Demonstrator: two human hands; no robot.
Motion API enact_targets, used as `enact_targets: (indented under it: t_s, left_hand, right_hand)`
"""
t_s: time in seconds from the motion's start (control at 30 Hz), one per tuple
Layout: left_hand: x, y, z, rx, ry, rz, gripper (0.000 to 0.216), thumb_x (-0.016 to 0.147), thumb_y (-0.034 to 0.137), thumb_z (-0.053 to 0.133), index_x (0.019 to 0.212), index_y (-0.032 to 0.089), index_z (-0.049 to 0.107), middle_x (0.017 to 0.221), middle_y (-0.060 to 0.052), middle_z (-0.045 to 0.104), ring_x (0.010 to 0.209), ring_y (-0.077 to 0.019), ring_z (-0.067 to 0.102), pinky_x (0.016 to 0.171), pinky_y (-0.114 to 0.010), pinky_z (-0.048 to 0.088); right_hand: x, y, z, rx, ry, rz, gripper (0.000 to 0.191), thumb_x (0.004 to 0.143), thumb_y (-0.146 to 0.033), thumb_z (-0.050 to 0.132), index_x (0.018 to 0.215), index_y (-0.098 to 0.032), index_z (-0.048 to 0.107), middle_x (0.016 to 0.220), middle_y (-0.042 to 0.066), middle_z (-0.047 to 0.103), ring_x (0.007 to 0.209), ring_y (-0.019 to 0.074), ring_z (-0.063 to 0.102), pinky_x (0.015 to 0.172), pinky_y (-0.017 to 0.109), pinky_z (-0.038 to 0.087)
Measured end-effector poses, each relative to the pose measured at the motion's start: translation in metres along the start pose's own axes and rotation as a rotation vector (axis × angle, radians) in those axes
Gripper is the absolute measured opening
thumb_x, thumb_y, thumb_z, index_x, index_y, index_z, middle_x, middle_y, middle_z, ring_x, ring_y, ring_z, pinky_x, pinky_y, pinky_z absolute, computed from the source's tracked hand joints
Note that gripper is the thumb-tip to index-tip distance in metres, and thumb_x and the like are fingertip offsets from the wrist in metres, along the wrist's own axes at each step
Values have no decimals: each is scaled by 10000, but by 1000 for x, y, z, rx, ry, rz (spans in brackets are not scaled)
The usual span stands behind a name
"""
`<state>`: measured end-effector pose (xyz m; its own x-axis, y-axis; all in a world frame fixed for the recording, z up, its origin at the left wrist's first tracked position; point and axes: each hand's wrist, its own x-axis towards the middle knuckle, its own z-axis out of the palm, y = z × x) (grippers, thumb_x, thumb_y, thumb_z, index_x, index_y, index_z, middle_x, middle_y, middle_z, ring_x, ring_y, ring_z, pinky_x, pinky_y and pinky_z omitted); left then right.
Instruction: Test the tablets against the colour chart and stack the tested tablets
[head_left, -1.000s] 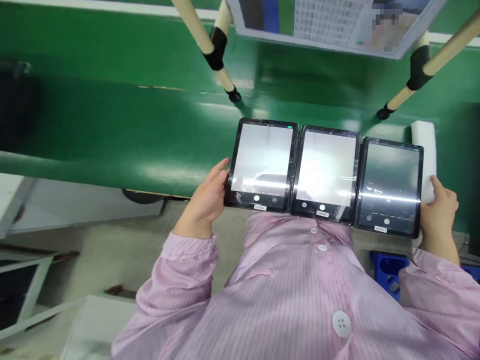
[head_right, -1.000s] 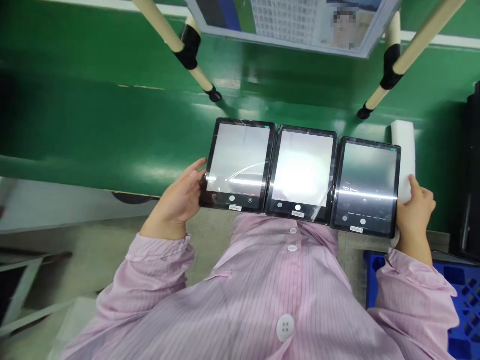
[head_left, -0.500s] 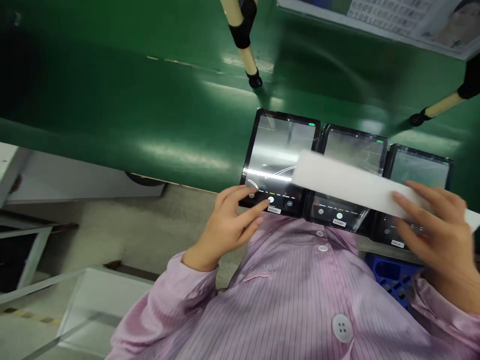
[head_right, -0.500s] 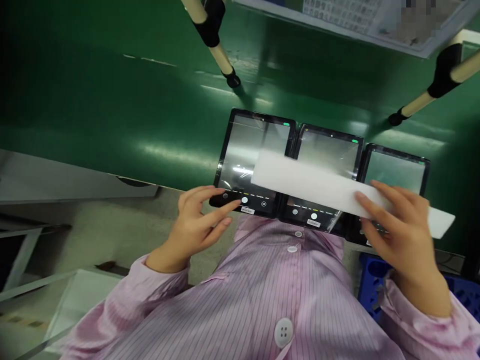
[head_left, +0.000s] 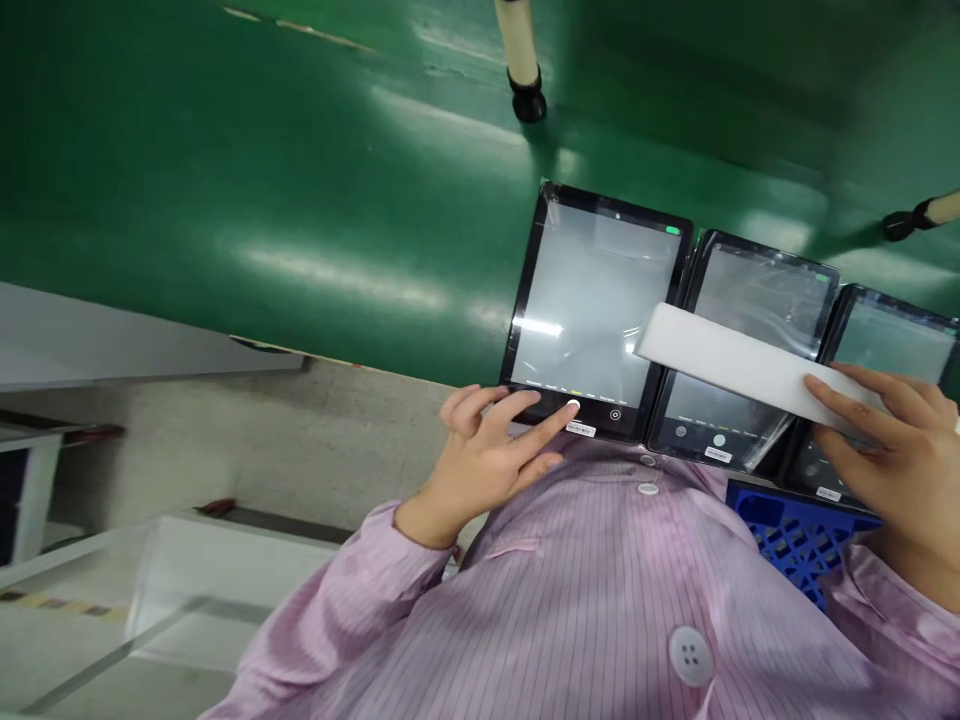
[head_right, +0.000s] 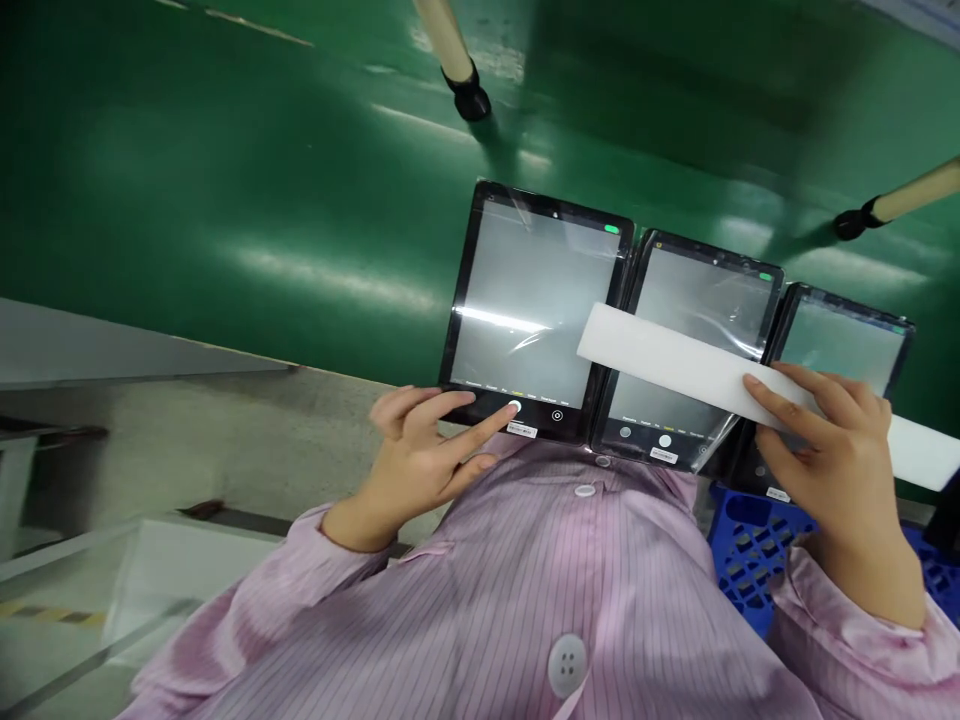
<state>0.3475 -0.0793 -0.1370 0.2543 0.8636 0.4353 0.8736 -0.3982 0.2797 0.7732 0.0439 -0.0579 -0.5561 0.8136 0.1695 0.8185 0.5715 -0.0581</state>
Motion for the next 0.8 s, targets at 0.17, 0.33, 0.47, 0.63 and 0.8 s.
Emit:
enact_targets:
  t_s: [0.17, 0.33, 0.47, 0.63, 0.8]
  left_hand:
    - [6, -3, -7, -74, 93, 39, 462, 1108, 573, 350, 1432, 474, 664, 1055, -82, 496, 1062, -275, 447, 999, -443, 435]
    - [14, -5, -12, -125, 108, 109, 437, 1089, 519, 402, 1357, 439, 738, 972, -82, 537, 943, -270, 457, 949, -444, 441]
    - [14, -19, -16, -83, 161, 73, 458, 1074, 525, 376, 1290, 452, 773, 913, -81, 527, 851, -257, 492, 859, -471, 469]
    - [17, -37, -18, -27, 351, -66, 476, 1075, 530, 382, 1351, 408, 749, 950, -81, 493, 822, -245, 513, 756, -461, 476]
    - [37, -35, -5, -75, 647, -402, 481, 1081, 345, 321, 1388, 361, 691, 1060, -87, 528, 966, -266, 546, 814, -516, 488]
  right_hand:
    - [-2, -1, -1, 0, 9, -8, 393, 912, -182, 754, 1286, -303, 742, 1335, 113, 745, 1109, 349, 709, 954, 534, 555]
    - [-6, 2, -1, 39, -12, 25, 633, 910, -191, 763, 1464, -466, 629, 1381, 70, 720, 1150, 355, 701, 988, 562, 543]
    - [-4, 0, 0, 48, -21, 41, 835, 926, -202, 756, 1574, -622, 437, 1383, 49, 707, 1145, 367, 699, 983, 591, 543]
    - [-5, 0, 2, 57, -59, 56, 883, 930, -209, 753, 1582, -667, 374, 1410, 37, 693, 1123, 382, 698, 972, 615, 553]
    - [-8, 6, 3, 42, -78, 66, 839, 942, -257, 734, 1565, -691, 380, 1422, 10, 695, 1086, 380, 708, 941, 606, 566]
